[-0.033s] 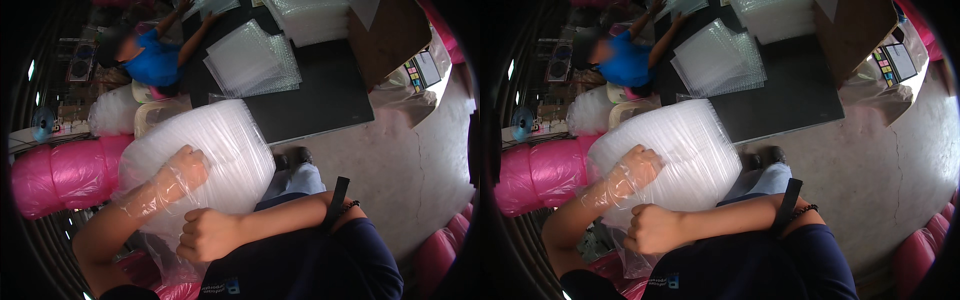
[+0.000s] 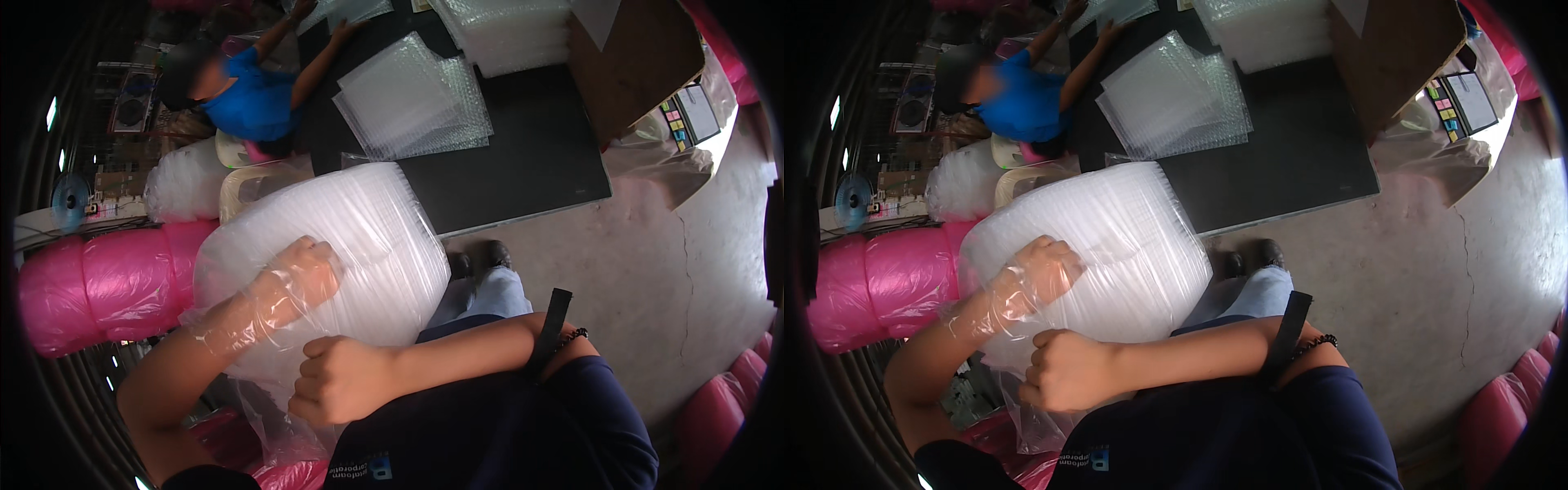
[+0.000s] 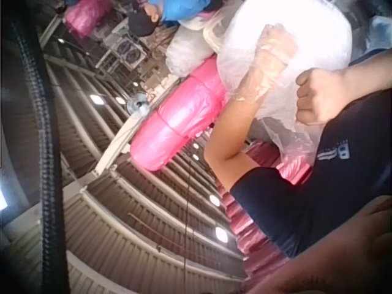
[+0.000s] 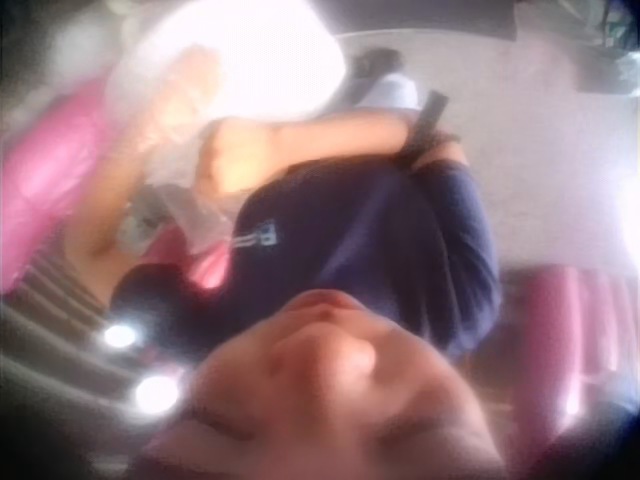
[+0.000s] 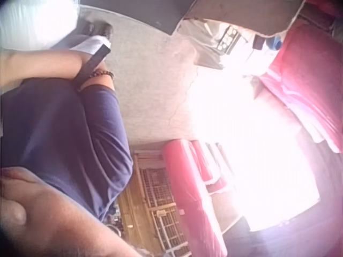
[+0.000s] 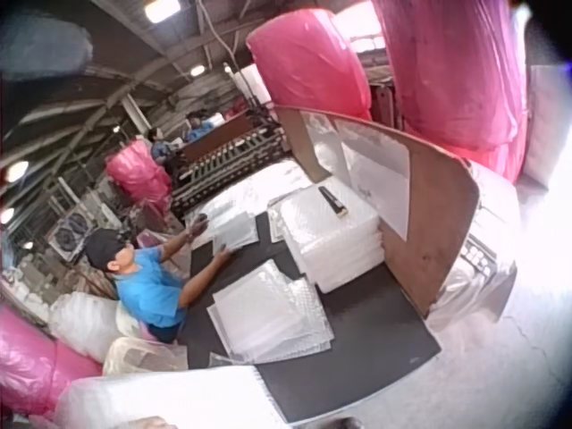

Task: The person stacks sheets of bubble wrap on a table and places them into a large plastic bag. They then fold the bag closed and measure the resulting bundle with a tape measure.

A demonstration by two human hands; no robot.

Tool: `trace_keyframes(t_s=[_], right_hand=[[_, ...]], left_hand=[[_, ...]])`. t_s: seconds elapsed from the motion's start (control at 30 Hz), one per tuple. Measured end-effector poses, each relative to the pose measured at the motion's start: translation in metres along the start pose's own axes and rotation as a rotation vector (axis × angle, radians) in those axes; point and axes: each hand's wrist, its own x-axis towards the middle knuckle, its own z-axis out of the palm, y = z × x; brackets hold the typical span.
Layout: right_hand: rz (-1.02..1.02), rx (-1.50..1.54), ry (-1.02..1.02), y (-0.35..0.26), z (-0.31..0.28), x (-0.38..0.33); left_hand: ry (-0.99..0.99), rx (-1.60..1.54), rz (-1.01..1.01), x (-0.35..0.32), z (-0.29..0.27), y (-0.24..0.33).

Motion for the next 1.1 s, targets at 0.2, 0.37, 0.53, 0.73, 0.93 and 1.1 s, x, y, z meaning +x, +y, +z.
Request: trace_keyframes(t_s=[0.2,0.37,0.53,0.73,0.93,1.1], right_hand=[[0.096,-0.229,-0.204,0.026,-0.030,-0.022],[0.094,-0.425,-0.415,0.010,-0.051,0.000],[0.345,-0.569,-0.674,0.031,-0.061,0.016],[0.309,-0.884,-0.852,0.030,-0.052,0.023],[-0.440,-0.811,-1.070,0.037,-0.040,0.044],[0.193,-0.553,-1.222,0.062,-0.062,0.063]], left_hand=[[0.161,-0.101,-0.013,-0.022,-0.019,-0.008],[-0.023,-0.053,-0.185,-0.050,-0.025,0.012],[0.396,-0.446,-0.366,-0.112,-0.013,0.017],[0.589,-0.654,-0.636,-0.145,-0.026,0.041],[0.762,-0.120,-0.740,-0.135,0.011,0.067],[0.831,-0.256,-0.692,-0.133,0.013,0.075]])
